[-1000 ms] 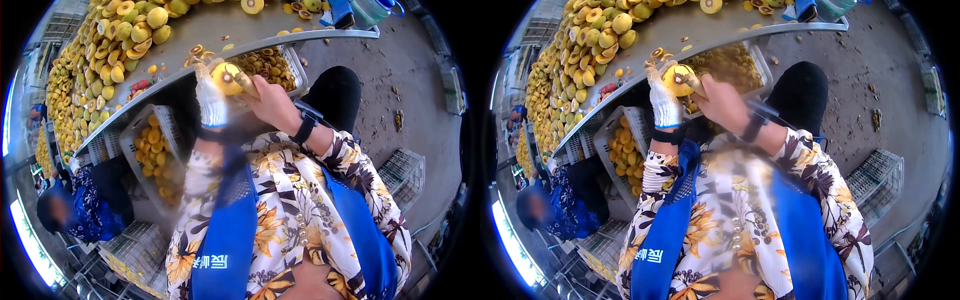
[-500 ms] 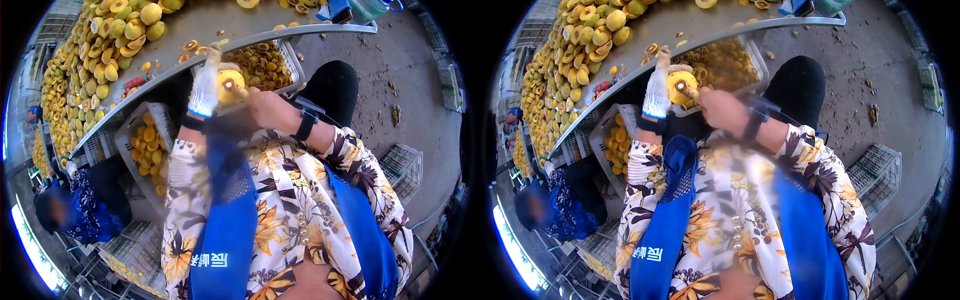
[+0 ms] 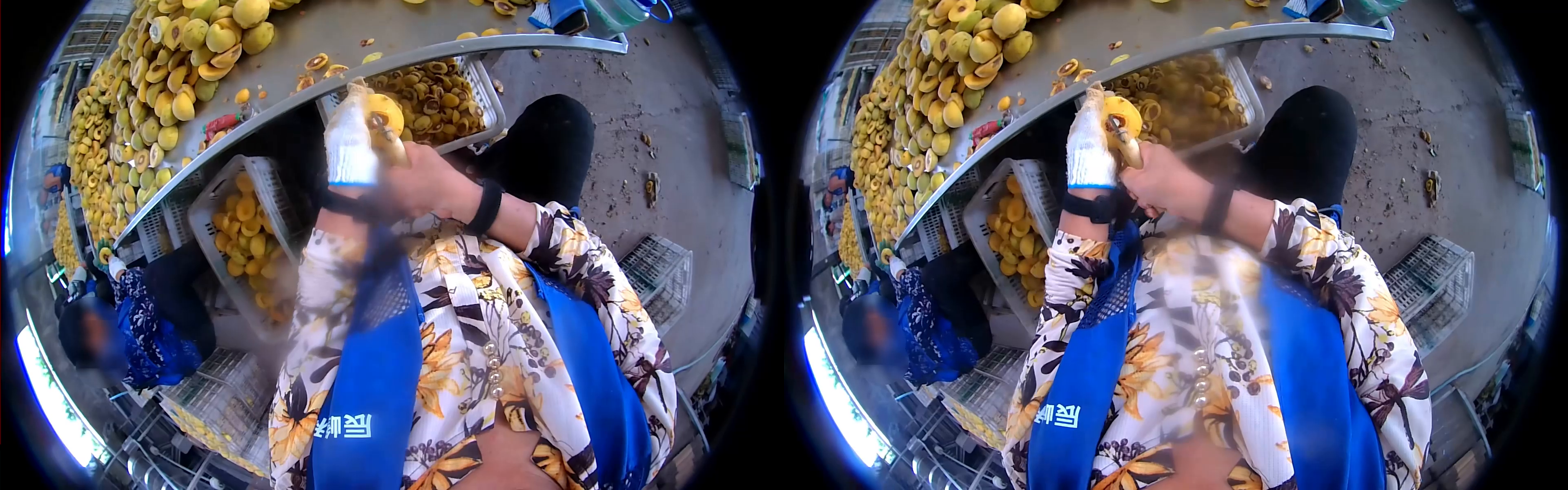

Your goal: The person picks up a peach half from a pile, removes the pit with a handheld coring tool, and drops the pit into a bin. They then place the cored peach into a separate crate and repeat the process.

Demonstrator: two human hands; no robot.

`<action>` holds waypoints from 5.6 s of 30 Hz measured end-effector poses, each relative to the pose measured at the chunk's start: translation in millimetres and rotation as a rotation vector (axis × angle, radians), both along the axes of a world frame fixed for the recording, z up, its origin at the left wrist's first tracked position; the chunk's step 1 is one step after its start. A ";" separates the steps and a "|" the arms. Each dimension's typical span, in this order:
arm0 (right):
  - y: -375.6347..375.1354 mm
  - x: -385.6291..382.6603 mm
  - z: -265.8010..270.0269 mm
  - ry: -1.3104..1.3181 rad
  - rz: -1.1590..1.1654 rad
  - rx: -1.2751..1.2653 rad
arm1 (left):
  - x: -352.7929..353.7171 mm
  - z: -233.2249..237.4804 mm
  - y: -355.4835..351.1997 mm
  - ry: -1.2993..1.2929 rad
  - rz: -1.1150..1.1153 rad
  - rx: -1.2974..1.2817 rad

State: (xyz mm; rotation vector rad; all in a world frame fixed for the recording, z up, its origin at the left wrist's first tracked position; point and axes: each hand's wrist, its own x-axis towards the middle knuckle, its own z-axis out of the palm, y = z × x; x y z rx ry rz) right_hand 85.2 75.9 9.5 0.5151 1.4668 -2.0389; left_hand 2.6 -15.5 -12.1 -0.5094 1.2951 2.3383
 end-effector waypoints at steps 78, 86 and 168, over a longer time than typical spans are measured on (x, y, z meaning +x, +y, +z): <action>58.4 -36.4 3.6 0.594 -0.034 0.728 | 6.0 12.1 9.7 0.388 -0.369 -0.387; 35.5 -21.2 -13.4 0.955 0.007 1.011 | 11.3 0.0 12.3 0.068 -0.160 0.256; 37.3 -19.5 0.8 0.373 0.486 0.756 | -61.2 78.3 -171.9 0.559 -0.007 -1.890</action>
